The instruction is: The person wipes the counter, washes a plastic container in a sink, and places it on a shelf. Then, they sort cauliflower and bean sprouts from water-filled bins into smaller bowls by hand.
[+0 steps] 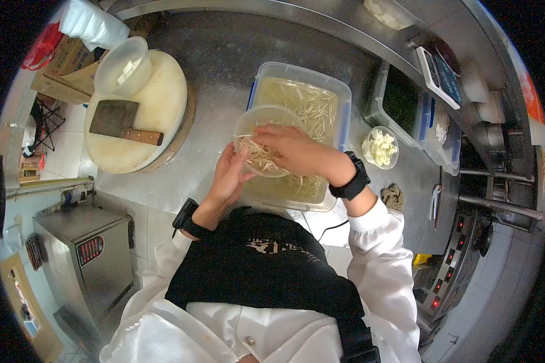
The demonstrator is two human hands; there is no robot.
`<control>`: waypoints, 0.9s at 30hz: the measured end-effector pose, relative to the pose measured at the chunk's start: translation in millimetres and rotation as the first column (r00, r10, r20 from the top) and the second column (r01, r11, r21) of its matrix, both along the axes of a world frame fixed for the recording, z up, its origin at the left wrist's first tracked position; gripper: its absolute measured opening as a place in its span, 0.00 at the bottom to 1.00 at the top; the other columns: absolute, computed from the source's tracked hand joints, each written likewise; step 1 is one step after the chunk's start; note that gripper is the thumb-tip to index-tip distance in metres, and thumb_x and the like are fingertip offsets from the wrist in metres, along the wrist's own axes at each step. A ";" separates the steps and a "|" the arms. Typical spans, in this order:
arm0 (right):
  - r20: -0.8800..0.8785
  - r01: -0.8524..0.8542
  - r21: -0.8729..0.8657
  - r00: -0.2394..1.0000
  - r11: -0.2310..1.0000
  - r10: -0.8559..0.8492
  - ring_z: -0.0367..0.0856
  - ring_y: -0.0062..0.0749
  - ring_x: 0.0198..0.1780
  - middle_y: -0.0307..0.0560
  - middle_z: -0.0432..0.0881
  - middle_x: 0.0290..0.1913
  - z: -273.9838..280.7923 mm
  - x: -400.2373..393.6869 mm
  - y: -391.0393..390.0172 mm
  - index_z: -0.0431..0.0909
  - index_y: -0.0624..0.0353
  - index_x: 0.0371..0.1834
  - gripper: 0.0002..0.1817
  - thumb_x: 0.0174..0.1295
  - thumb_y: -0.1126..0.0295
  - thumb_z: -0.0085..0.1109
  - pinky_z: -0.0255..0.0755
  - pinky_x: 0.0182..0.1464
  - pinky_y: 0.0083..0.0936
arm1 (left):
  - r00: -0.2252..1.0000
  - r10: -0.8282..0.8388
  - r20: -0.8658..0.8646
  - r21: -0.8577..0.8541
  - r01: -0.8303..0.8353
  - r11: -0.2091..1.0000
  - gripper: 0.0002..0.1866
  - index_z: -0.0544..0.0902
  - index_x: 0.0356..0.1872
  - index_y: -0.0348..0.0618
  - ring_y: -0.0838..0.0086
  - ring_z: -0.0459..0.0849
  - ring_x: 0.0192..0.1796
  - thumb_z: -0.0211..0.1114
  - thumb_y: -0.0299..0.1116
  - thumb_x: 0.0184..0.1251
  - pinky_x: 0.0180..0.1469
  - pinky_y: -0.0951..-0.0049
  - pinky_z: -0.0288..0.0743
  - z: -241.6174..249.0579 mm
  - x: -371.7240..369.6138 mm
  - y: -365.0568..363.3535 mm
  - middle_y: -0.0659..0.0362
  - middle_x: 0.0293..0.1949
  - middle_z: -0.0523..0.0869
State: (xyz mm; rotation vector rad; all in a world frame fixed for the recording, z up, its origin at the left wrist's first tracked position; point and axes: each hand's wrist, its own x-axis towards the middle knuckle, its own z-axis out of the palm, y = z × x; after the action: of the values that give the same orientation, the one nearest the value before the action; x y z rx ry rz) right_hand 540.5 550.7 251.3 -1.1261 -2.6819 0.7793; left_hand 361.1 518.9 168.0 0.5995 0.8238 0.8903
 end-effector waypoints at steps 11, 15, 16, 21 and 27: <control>-0.247 0.154 -0.574 0.903 0.804 -0.350 0.63 0.41 0.63 0.49 0.67 0.59 18.4 52.9 57.2 0.69 0.56 0.56 0.24 0.53 0.72 0.56 0.59 0.62 0.31 | 1.000 0.021 -0.005 -0.038 -0.021 0.999 0.30 0.57 0.64 0.40 0.71 0.71 0.58 0.58 0.36 0.64 0.53 0.67 0.74 20.6 -31.5 5.0 0.55 0.57 0.70; -0.019 0.559 -0.350 0.798 0.752 -0.602 0.63 0.48 0.62 0.49 0.66 0.61 -97.0 112.8 98.0 0.65 0.52 0.61 0.28 0.55 0.61 0.58 0.58 0.63 0.35 | 0.997 0.061 0.053 -0.034 -0.059 0.998 0.30 0.57 0.64 0.40 0.70 0.71 0.59 0.57 0.35 0.65 0.57 0.67 0.70 12.3 -68.1 -3.6 0.54 0.58 0.69; 0.059 0.664 -0.129 0.747 0.737 -0.663 0.62 0.49 0.63 0.50 0.65 0.61 -118.5 118.6 105.8 0.63 0.51 0.63 0.31 0.55 0.57 0.58 0.56 0.64 0.35 | 0.993 0.095 0.072 -0.056 -0.091 0.994 0.29 0.57 0.64 0.40 0.70 0.71 0.59 0.56 0.36 0.65 0.58 0.67 0.69 10.9 -75.3 -7.3 0.54 0.59 0.69; 0.119 0.479 -0.110 0.876 0.871 -0.467 0.57 0.51 0.65 0.55 0.61 0.64 -154.5 89.3 116.5 0.58 0.50 0.66 0.38 0.53 0.49 0.59 0.51 0.66 0.38 | 0.978 0.189 0.093 -0.095 -0.180 0.979 0.29 0.57 0.63 0.37 0.67 0.70 0.60 0.55 0.38 0.66 0.60 0.65 0.67 5.4 -94.5 -14.8 0.53 0.59 0.68; 0.013 0.202 -0.261 0.978 0.944 -0.206 0.51 0.54 0.68 0.58 0.59 0.65 -152.8 34.0 65.8 0.59 0.52 0.65 0.41 0.50 0.46 0.61 0.47 0.68 0.42 | 0.956 0.280 0.084 -0.092 -0.273 0.958 0.28 0.58 0.62 0.35 0.66 0.69 0.61 0.53 0.40 0.67 0.61 0.64 0.66 2.5 -98.3 -11.3 0.52 0.60 0.68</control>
State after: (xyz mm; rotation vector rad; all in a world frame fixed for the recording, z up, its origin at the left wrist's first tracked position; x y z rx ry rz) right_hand 574.5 616.5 98.5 -1.4220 -2.4480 1.1204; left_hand 262.8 507.5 170.5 0.3723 0.8641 1.1276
